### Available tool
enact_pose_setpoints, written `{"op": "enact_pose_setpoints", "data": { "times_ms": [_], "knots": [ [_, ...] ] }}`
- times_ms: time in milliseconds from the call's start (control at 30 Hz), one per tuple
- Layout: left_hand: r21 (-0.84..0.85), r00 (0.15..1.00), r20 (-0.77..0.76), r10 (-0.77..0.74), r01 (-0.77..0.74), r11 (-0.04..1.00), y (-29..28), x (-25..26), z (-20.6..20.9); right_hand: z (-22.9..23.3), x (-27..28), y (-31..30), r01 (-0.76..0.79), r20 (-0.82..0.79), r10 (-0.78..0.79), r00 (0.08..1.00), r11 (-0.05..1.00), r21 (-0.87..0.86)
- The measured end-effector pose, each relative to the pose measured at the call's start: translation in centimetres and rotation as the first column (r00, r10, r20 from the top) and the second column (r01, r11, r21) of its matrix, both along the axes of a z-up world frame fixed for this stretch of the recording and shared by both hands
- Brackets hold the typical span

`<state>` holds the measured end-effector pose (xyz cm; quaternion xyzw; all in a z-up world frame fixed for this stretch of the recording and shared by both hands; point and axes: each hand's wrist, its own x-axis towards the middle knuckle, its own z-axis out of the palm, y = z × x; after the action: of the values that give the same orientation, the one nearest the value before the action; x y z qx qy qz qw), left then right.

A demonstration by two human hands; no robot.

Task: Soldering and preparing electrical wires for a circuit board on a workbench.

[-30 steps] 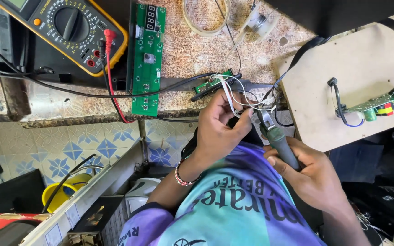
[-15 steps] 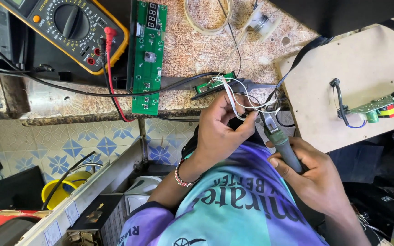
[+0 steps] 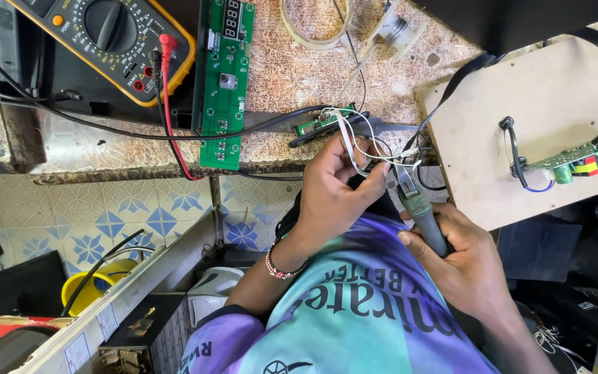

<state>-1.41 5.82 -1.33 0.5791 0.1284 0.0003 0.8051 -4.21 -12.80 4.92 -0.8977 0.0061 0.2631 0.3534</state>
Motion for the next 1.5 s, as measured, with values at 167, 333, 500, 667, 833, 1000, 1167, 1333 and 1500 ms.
{"op": "enact_pose_setpoints", "data": {
  "times_ms": [167,333,500,667,833,1000,1167,1333,1500],
  "knots": [
    [-0.045,1.000,-0.025,-0.002,0.001,0.999,0.0,0.0,0.2,0.6,-0.1,0.1,0.038,-0.007,-0.038,0.999,0.999,0.031],
    [-0.089,1.000,-0.009,-0.002,0.001,0.996,0.0,0.0,0.4,0.5,-0.1,0.0,0.035,0.008,-0.035,0.999,0.998,0.055],
    [-0.037,1.000,0.016,0.002,-0.001,0.999,-0.1,0.0,0.5,0.4,0.0,-0.1,0.043,-0.002,-0.043,0.999,0.998,0.044],
    [-0.021,1.000,0.010,0.001,-0.001,1.000,0.0,0.0,0.4,-0.1,-0.2,-0.4,-0.009,0.088,0.005,0.996,0.999,0.047],
    [-0.013,1.000,0.003,0.006,-0.006,1.000,0.1,0.0,0.5,-1.2,-0.9,-0.7,-0.020,0.148,0.021,0.989,1.000,-0.009],
    [-0.006,1.000,0.006,-0.008,0.008,1.000,0.2,0.1,0.2,-1.2,-1.0,-0.4,0.011,0.186,0.004,0.983,0.997,-0.081],
    [-0.029,1.000,-0.002,-0.017,0.017,0.999,0.9,0.2,0.6,-0.8,-1.0,-0.2,0.004,0.217,0.010,0.976,0.998,-0.066],
    [0.048,1.000,0.005,-0.004,0.004,0.999,2.0,0.6,1.2,-0.7,-1.4,-0.8,-0.015,0.225,0.043,0.973,0.992,-0.124],
    [0.699,0.999,0.034,-0.025,-0.006,0.715,3.3,-0.4,4.3,-0.8,-2.0,-1.5,-0.078,0.366,0.137,0.920,0.982,-0.171]
  ]
}}
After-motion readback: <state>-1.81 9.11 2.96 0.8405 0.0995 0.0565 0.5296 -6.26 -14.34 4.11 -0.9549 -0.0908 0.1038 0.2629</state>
